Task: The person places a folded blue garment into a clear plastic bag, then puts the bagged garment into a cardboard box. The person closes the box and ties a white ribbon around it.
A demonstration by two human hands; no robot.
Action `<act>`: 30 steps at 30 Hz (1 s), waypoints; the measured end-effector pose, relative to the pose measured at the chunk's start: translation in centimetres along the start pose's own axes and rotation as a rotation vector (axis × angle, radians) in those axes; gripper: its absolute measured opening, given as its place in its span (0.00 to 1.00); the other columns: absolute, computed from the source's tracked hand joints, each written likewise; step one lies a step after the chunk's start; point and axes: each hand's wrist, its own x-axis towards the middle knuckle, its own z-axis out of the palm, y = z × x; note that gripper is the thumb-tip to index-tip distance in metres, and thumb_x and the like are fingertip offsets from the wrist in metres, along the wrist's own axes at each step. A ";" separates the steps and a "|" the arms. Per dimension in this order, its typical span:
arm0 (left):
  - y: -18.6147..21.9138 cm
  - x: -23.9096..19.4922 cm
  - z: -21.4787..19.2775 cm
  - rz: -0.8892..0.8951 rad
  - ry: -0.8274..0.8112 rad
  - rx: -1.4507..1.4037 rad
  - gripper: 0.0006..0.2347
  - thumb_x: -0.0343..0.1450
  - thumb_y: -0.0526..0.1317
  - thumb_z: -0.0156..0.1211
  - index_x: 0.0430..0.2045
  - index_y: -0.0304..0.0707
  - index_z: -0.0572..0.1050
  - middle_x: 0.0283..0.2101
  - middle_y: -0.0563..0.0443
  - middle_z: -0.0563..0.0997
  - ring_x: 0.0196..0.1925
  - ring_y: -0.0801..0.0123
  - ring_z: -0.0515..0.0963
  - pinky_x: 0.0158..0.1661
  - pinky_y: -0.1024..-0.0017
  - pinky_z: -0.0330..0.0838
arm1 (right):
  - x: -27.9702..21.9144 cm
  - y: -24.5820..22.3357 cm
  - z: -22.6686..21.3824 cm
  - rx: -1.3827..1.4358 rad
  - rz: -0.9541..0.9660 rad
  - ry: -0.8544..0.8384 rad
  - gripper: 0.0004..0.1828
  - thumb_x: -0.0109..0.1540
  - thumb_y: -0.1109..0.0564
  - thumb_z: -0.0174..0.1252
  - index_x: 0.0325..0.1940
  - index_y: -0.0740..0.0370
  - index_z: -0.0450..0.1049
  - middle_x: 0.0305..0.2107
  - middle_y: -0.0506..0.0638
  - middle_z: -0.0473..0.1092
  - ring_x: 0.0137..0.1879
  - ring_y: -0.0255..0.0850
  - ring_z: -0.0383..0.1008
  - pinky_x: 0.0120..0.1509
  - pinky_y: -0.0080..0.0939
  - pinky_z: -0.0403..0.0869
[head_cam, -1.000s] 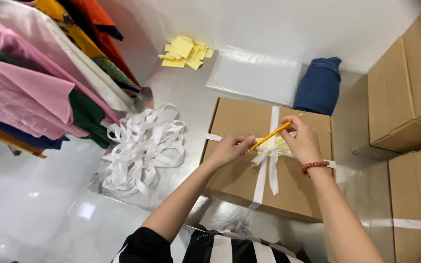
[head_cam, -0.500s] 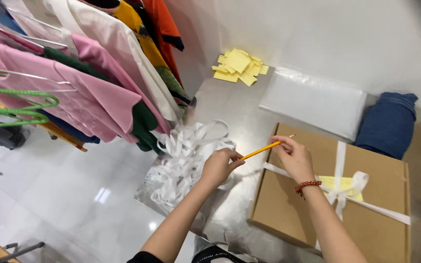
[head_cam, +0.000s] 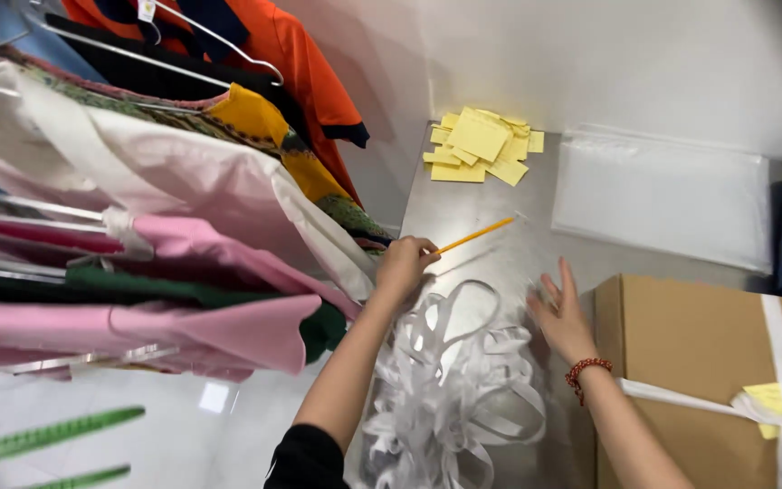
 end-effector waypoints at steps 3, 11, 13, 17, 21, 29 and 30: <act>-3.2 6.1 0.6 -0.005 0.008 -0.049 0.08 0.71 0.43 0.69 0.42 0.50 0.86 0.33 0.48 0.87 0.44 0.50 0.88 0.45 0.53 0.82 | 3.6 3.9 1.1 -0.386 0.073 -0.084 0.43 0.65 0.33 0.57 0.83 0.33 0.52 0.83 0.55 0.38 0.85 0.59 0.39 0.89 0.63 0.44; -5.0 15.8 4.0 -0.108 0.032 -0.037 0.06 0.73 0.46 0.67 0.39 0.57 0.86 0.41 0.52 0.83 0.46 0.53 0.85 0.44 0.53 0.78 | 6.7 9.3 1.8 -0.577 -0.021 -0.124 0.36 0.67 0.32 0.51 0.80 0.25 0.57 0.84 0.36 0.29 0.88 0.44 0.15 0.85 0.58 0.20; -4.8 17.2 4.2 -0.148 0.020 -0.026 0.07 0.74 0.46 0.64 0.40 0.55 0.86 0.47 0.49 0.80 0.45 0.51 0.82 0.41 0.52 0.73 | 6.4 8.7 2.4 -0.593 0.007 -0.131 0.38 0.64 0.32 0.49 0.80 0.28 0.55 0.84 0.37 0.28 0.89 0.41 0.14 0.85 0.58 0.19; -4.4 19.0 4.2 -0.056 0.049 0.048 0.07 0.76 0.43 0.62 0.44 0.50 0.85 0.48 0.50 0.79 0.44 0.55 0.81 0.35 0.55 0.75 | 6.1 8.5 2.6 -0.638 -0.008 -0.104 0.40 0.64 0.32 0.51 0.80 0.26 0.54 0.84 0.37 0.28 0.88 0.41 0.14 0.85 0.57 0.19; -5.5 20.9 4.7 -0.026 0.119 0.021 0.05 0.73 0.40 0.65 0.40 0.50 0.84 0.44 0.52 0.76 0.42 0.55 0.80 0.35 0.53 0.74 | 6.4 8.6 2.9 -0.697 0.012 -0.090 0.41 0.62 0.31 0.54 0.80 0.23 0.53 0.84 0.36 0.28 0.89 0.39 0.13 0.85 0.56 0.19; -5.8 18.1 4.2 -0.095 0.144 -0.147 0.22 0.70 0.33 0.65 0.61 0.49 0.74 0.58 0.51 0.68 0.47 0.58 0.83 0.42 0.57 0.79 | 6.0 8.1 2.9 -0.643 -0.004 -0.085 0.38 0.64 0.32 0.50 0.80 0.24 0.54 0.84 0.35 0.28 0.89 0.39 0.15 0.85 0.54 0.20; -6.1 17.8 4.4 -0.094 0.167 -0.192 0.22 0.70 0.32 0.64 0.62 0.47 0.73 0.60 0.52 0.67 0.52 0.62 0.84 0.44 0.59 0.80 | 6.0 8.0 2.9 -0.629 -0.014 -0.084 0.38 0.64 0.32 0.50 0.80 0.25 0.55 0.84 0.35 0.29 0.89 0.38 0.15 0.85 0.54 0.20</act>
